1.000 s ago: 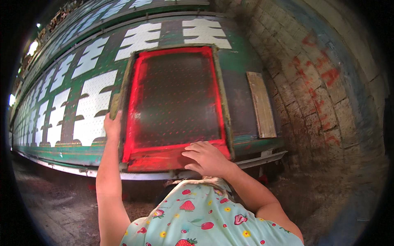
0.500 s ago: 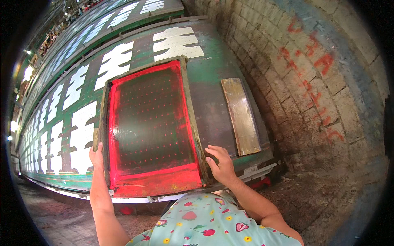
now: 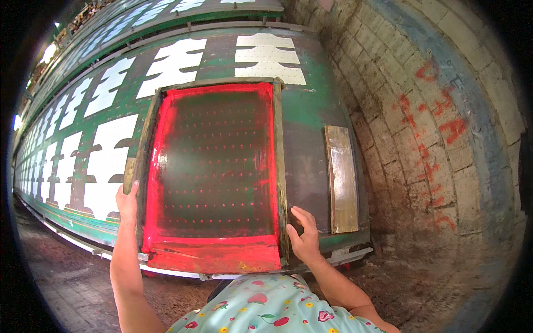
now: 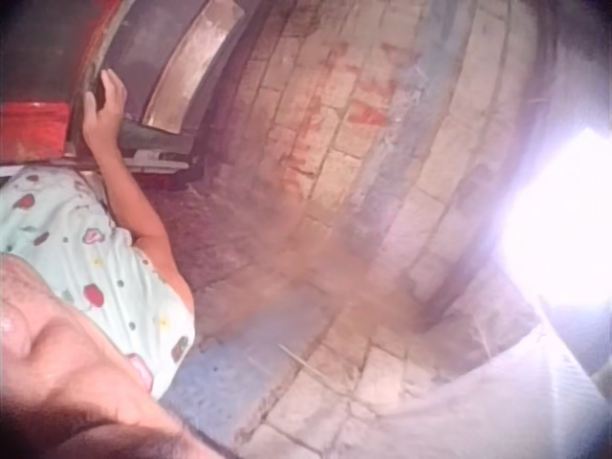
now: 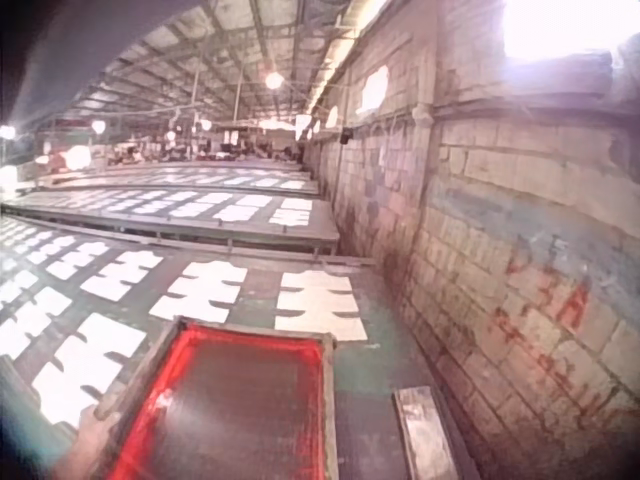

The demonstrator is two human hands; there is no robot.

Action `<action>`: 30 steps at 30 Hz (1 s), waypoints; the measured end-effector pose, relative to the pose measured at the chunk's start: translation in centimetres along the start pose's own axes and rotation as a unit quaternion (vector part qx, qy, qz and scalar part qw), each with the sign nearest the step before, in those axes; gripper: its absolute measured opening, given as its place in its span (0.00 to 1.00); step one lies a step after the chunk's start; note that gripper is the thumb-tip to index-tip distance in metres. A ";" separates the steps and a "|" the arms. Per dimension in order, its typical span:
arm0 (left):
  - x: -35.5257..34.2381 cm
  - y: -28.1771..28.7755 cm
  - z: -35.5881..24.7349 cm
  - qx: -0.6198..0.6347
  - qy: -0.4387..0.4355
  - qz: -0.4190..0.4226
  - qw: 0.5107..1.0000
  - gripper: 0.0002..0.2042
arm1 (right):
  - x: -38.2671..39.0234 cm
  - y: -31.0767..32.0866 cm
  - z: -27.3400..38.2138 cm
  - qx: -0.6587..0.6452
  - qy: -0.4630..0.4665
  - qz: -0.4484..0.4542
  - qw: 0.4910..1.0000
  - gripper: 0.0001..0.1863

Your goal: The person uses a red-framed screen and a squeegee to apply red ink onto a green surface with white stenciled patterns. They repeatedly pull the squeegee across the screen, reposition the screen, and continue the printing process.

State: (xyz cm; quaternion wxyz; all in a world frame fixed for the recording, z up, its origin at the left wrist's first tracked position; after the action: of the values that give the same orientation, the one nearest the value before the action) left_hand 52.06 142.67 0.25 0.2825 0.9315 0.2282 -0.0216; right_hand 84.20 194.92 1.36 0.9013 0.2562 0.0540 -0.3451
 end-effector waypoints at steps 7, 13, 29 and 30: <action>-1.7 -0.1 3.2 -0.036 -0.053 -0.033 0.997 0.27 | 0.6 2.0 1.6 -0.011 0.008 0.006 1.000 0.26; -3.0 0.4 5.9 -0.036 -0.055 -0.087 0.994 0.36 | -2.5 7.8 3.2 0.019 0.147 0.002 0.989 0.25; 39.4 -19.4 -34.1 -0.083 -0.504 -0.074 0.857 0.37 | -10.3 41.2 -17.4 0.065 0.179 -0.086 0.978 0.20; 42.9 -21.6 -35.9 -0.074 -0.524 -0.013 0.849 0.37 | -10.2 43.8 -18.7 0.077 0.166 -0.096 0.978 0.19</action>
State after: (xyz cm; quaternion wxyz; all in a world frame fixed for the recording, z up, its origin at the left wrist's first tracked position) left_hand 77.88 195.55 12.01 0.4282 0.7552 0.0594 -0.4928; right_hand 106.46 237.94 6.64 0.8200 0.3725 0.2001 -0.3858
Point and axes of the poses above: each hand's wrist, its own x-axis away from the middle knuckle, its own y-axis out of the back of the hand, z = x × y, the point moved 2 cm from there along -x, towards the middle knuckle, and after that the axes turned 15 degrees about -z, right-handed, at the moved point
